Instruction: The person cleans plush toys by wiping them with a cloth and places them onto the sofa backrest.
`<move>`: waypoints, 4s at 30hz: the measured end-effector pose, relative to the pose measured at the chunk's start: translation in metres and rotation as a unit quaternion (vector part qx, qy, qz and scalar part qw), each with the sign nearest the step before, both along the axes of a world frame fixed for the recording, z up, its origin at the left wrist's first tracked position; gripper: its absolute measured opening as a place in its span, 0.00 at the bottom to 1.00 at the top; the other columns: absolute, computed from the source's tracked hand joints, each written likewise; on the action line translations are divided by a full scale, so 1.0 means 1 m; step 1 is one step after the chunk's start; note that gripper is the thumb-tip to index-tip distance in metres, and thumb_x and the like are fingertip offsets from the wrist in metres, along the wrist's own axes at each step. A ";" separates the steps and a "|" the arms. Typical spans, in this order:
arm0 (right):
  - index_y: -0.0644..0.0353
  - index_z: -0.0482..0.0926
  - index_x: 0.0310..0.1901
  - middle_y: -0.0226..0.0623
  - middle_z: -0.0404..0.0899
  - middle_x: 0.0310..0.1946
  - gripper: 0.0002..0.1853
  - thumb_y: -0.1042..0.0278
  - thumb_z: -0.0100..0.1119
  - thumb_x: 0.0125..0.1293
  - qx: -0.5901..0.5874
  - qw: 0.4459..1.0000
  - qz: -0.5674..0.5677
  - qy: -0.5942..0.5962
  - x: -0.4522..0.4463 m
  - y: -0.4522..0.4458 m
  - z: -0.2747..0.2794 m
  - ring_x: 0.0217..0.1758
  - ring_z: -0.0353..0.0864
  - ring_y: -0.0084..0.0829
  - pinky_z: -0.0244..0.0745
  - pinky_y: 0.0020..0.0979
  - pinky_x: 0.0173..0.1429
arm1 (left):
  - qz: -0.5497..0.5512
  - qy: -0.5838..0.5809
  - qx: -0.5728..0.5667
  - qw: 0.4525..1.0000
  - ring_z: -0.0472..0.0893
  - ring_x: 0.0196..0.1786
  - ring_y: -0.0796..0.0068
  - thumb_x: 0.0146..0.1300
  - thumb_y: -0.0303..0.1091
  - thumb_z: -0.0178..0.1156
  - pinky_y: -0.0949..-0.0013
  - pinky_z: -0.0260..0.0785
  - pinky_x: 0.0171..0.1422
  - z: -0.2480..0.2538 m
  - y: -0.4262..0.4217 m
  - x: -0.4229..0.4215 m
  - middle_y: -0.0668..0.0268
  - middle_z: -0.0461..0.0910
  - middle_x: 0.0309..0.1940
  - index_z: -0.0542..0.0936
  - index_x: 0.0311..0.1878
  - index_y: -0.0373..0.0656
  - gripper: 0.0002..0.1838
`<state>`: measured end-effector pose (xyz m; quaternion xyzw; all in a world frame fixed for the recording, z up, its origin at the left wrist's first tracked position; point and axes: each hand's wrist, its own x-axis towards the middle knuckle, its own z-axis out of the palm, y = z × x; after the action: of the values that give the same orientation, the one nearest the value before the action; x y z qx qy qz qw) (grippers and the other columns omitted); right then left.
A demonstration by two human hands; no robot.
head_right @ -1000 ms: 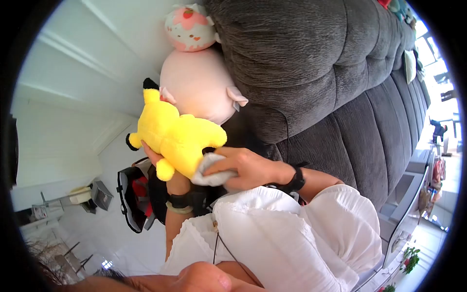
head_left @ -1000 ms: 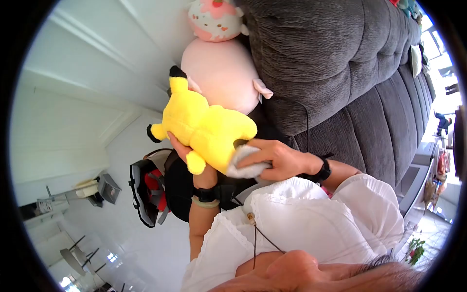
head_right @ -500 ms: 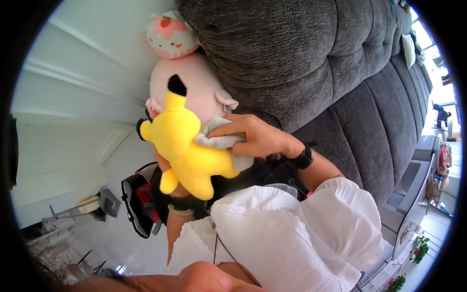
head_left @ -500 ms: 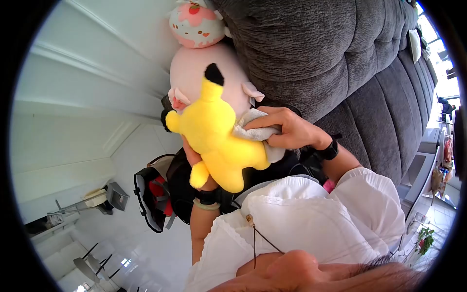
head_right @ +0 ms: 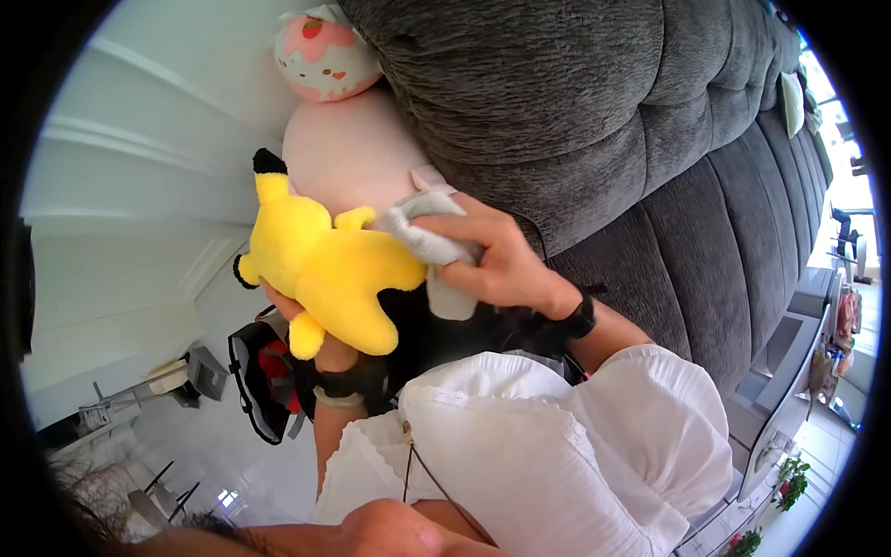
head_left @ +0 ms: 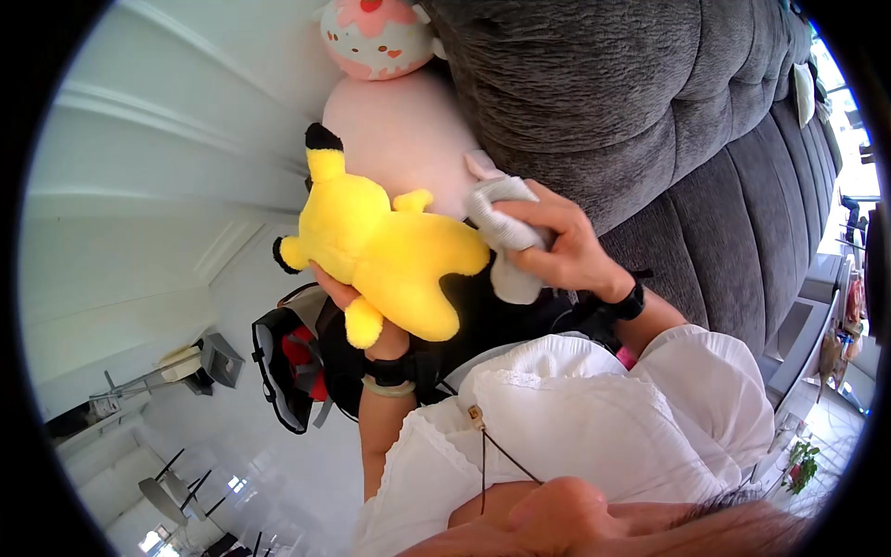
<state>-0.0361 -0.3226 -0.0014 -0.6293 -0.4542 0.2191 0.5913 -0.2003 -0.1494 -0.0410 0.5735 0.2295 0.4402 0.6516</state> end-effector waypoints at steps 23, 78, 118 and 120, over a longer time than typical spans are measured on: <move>0.60 0.82 0.59 0.54 0.77 0.56 0.30 0.80 0.64 0.49 0.052 0.995 0.034 -0.077 -0.049 0.047 -0.035 0.53 0.82 0.50 0.79 0.38 0.57 | -0.088 -0.241 -0.301 0.919 0.64 0.77 0.59 0.75 0.66 0.43 0.56 0.53 0.83 0.021 0.029 0.010 0.58 0.55 0.79 0.52 0.81 0.46 0.43; 0.63 0.86 0.45 0.40 0.84 0.44 0.10 0.68 0.66 0.66 -0.118 0.964 0.221 0.092 0.038 0.057 -0.035 0.43 0.84 0.34 0.78 0.34 0.51 | -0.040 0.164 0.347 0.923 0.63 0.69 0.52 0.45 0.48 0.82 0.51 0.57 0.74 0.039 0.129 0.119 0.53 0.66 0.69 0.63 0.75 0.37 0.56; 0.65 0.81 0.49 0.35 0.85 0.35 0.11 0.66 0.58 0.74 -0.025 0.992 -0.117 0.040 0.249 0.057 0.236 0.29 0.84 0.25 0.81 0.27 0.32 | -0.219 -0.093 0.103 0.966 0.75 0.66 0.66 0.66 0.27 0.68 0.62 0.70 0.67 0.166 0.089 0.118 0.61 0.74 0.66 0.72 0.67 0.39 0.26; 0.67 0.80 0.55 0.36 0.86 0.42 0.16 0.65 0.59 0.72 -0.088 0.994 -0.061 0.017 0.308 0.054 0.246 0.41 0.85 0.25 0.81 0.26 0.46 | -0.192 -0.059 0.076 0.977 0.76 0.64 0.67 0.67 0.27 0.67 0.63 0.71 0.65 0.149 0.094 0.113 0.61 0.76 0.64 0.73 0.65 0.39 0.24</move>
<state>0.2721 -0.2687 0.2447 -0.7017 -0.3833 0.2327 0.5537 -0.0871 -0.0556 0.1075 0.6280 0.0426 0.3562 0.6906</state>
